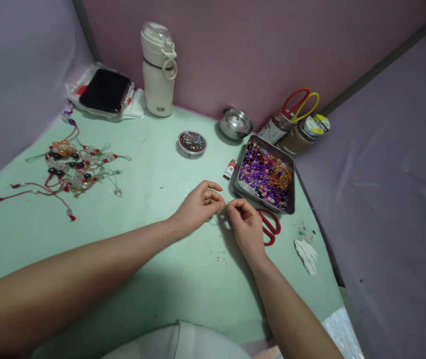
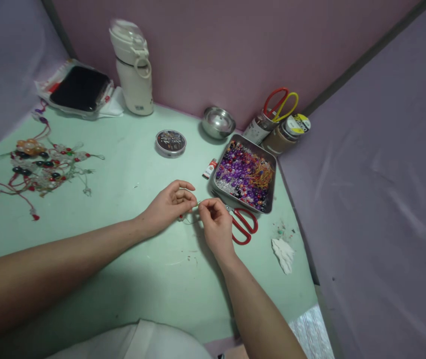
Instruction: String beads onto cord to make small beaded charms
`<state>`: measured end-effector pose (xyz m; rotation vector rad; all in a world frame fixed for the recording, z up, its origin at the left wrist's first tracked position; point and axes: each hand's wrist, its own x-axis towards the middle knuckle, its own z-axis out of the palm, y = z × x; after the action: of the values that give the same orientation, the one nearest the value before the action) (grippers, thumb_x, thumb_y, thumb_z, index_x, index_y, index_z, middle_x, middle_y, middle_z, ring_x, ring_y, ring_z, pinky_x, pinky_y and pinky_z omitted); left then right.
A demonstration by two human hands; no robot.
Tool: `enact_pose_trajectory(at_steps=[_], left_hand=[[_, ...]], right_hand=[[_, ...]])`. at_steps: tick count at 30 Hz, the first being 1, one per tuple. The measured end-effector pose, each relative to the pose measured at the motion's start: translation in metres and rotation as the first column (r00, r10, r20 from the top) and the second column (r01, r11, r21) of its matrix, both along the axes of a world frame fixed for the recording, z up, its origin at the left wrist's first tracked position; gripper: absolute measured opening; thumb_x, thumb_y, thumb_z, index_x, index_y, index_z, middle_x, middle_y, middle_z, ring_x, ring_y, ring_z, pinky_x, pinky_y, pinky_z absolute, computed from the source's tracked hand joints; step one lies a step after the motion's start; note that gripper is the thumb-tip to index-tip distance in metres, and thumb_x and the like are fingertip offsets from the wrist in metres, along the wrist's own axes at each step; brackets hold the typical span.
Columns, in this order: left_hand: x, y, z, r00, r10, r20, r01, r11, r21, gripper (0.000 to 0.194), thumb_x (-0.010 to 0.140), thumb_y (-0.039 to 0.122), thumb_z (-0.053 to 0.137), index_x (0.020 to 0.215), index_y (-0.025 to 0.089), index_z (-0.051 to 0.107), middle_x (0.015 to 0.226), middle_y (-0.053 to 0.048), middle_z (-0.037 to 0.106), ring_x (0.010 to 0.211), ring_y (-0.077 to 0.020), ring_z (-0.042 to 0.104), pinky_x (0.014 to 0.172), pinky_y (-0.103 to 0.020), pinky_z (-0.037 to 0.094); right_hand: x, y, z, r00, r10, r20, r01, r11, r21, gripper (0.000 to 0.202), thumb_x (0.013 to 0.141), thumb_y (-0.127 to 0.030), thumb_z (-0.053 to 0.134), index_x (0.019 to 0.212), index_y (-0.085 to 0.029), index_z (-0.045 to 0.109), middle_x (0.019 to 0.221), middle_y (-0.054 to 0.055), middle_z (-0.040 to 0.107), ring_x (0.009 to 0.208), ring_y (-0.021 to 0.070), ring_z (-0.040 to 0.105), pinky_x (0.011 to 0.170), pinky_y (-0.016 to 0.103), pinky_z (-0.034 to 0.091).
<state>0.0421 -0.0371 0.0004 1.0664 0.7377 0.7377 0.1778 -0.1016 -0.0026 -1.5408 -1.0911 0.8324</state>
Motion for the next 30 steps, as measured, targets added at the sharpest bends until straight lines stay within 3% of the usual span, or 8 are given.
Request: enact_pose_trajectory(at_steps=[9,18,30], left_hand=[[0.001,0.001,-0.001,1.0,0.011,-0.011,-0.011,1.0,-0.009,0.032,0.073,0.016,0.062,0.101,0.021,0.046,0.08,0.001,0.061,0.062,-0.0094,0.054,0.05,-0.021,0.04],[0.0,0.003,-0.001,1.0,-0.002,-0.009,0.002,1.0,0.004,0.033,0.073,0.016,0.062,0.102,0.02,0.046,0.079,0.002,0.061,0.061,-0.0087,0.053,0.051,-0.022,0.039],[0.001,0.002,-0.001,1.0,0.005,-0.001,-0.005,1.0,0.011,0.034,0.072,0.013,0.06,0.102,0.019,0.045,0.077,0.003,0.061,0.058,-0.0076,0.051,0.05,-0.021,0.038]], right_hand=[[0.008,0.001,-0.005,0.999,0.03,0.046,-0.031,0.999,0.025,0.017,0.085,-0.036,0.059,0.086,-0.021,0.064,0.068,-0.002,0.052,0.062,0.0124,0.049,0.056,0.025,0.041],[0.012,0.002,-0.006,0.999,0.042,-0.025,-0.042,0.999,0.034,0.011,0.078,-0.031,0.067,0.082,-0.021,0.066,0.083,0.001,0.058,0.064,0.0114,0.049,0.057,0.026,0.041],[0.01,0.001,-0.007,0.997,0.049,-0.067,-0.045,0.997,0.057,0.012,0.079,-0.031,0.068,0.081,-0.02,0.066,0.083,0.001,0.057,0.067,0.0114,0.05,0.058,0.024,0.04]])
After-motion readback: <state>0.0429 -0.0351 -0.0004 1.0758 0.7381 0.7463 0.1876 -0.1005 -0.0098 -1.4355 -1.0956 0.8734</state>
